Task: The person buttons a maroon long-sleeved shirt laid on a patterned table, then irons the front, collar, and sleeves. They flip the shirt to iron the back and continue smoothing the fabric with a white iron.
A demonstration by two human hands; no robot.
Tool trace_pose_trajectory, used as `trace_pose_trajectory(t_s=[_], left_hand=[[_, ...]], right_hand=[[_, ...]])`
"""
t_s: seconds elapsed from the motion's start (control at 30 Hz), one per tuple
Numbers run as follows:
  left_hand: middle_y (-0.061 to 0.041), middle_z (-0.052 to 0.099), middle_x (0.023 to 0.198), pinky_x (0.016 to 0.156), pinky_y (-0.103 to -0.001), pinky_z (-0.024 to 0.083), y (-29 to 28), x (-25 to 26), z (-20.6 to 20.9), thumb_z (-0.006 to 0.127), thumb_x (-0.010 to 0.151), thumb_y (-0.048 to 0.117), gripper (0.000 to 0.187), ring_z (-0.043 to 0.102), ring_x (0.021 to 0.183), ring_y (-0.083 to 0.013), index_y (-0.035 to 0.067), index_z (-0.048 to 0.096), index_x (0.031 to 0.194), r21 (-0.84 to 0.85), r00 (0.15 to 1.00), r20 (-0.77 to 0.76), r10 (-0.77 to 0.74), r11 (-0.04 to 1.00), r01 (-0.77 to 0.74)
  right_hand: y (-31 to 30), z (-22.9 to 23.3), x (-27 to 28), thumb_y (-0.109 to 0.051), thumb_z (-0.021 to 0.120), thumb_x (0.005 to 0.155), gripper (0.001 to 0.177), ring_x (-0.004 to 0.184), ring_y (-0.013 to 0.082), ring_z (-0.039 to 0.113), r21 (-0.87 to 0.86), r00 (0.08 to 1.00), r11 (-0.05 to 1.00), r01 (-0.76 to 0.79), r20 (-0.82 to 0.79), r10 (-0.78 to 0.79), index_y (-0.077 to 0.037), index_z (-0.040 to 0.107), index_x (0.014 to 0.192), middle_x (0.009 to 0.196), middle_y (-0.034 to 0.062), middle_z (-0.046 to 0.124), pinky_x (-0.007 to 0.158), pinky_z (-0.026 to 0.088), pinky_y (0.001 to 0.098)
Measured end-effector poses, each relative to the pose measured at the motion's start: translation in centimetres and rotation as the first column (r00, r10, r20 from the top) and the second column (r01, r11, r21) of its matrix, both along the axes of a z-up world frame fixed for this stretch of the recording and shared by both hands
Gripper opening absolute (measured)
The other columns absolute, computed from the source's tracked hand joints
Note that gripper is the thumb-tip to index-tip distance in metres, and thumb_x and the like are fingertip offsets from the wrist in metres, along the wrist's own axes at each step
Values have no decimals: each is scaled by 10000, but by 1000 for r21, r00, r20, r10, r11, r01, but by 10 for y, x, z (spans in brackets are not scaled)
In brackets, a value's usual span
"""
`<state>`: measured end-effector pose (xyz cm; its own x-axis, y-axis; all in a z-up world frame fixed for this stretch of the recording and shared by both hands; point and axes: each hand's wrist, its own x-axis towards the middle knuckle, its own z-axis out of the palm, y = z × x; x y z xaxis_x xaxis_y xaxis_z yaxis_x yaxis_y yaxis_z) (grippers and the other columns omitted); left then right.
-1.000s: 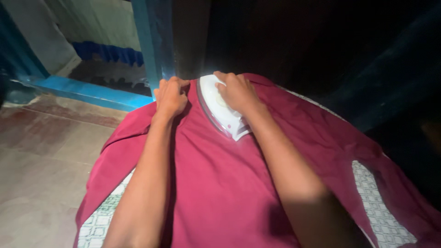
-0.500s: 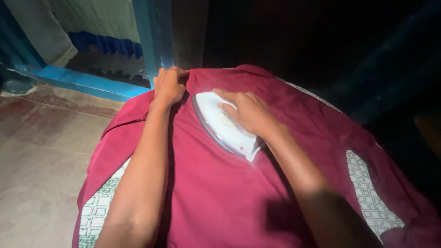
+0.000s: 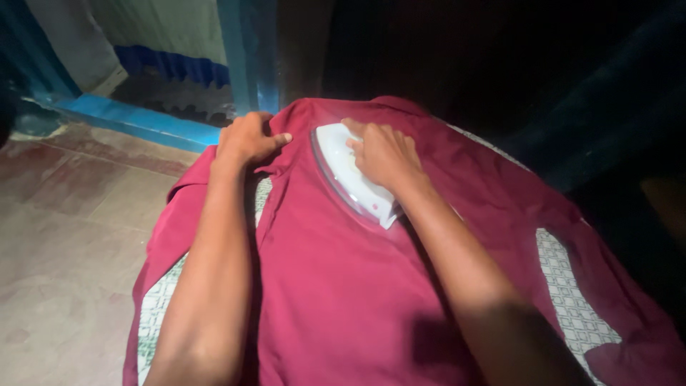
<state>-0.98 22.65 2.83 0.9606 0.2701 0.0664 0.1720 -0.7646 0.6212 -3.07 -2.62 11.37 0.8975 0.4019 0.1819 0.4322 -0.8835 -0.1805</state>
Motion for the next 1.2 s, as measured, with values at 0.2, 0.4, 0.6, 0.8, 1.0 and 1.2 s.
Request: trace_pose_trajectory(t_s=[0.2,0.4,0.6,0.8,1.0,1.2], left_hand=[[-170,692,1054,956,-449,500,-4,2,-11,834,813,270,265,627,1084,-356,140,802,1041,65,924,383,18,997,-46],[-126,695,1028,897,-470,502,-2,13,-16,837,808,234,239,614,1050,-352,121,785,1012,140,893,442,-88,990,29],[-143,697,1037,904,-478,512,7,16,-10,813,865,258,284,623,1060,-338,115,747,1102,81,938,325,-120,992,99],[-149,686,1062,903,-484,494,3,10,-13,783,876,237,269,599,1074,-356,98,748,1103,118,895,427,-131,989,89],[-181,725,1031,886,-500,521,5,6,-7,748,918,254,216,654,1036,-386,105,762,1074,77,908,409,-93,995,67],[-209,726,1036,856,-502,514,13,5,0,766,916,482,419,671,1026,-403,82,753,1041,125,990,128,53,990,-69]], right_hand=[[4,-8,-6,-174,606,979,445,990,419,688,40,998,998,37,57,-39,-275,632,1411,1075,231,716,832,518,565],[-23,-10,-24,-235,667,936,377,1015,336,709,158,993,980,-121,28,118,-278,709,1309,1084,151,757,904,522,497],[-23,-5,-39,-263,707,846,416,979,245,722,188,984,967,-174,-3,177,-360,742,1249,1038,46,788,874,539,450],[-16,-1,-45,-319,711,897,320,951,263,732,147,971,960,-238,35,235,-334,765,1212,1004,60,783,865,545,448],[-5,-4,-49,-322,701,894,287,946,262,739,194,983,964,-183,34,180,-323,785,1169,1029,39,796,862,546,443],[-2,-6,-47,-336,717,874,304,902,265,728,177,983,968,-180,71,170,-322,787,1170,983,30,783,780,549,446]])
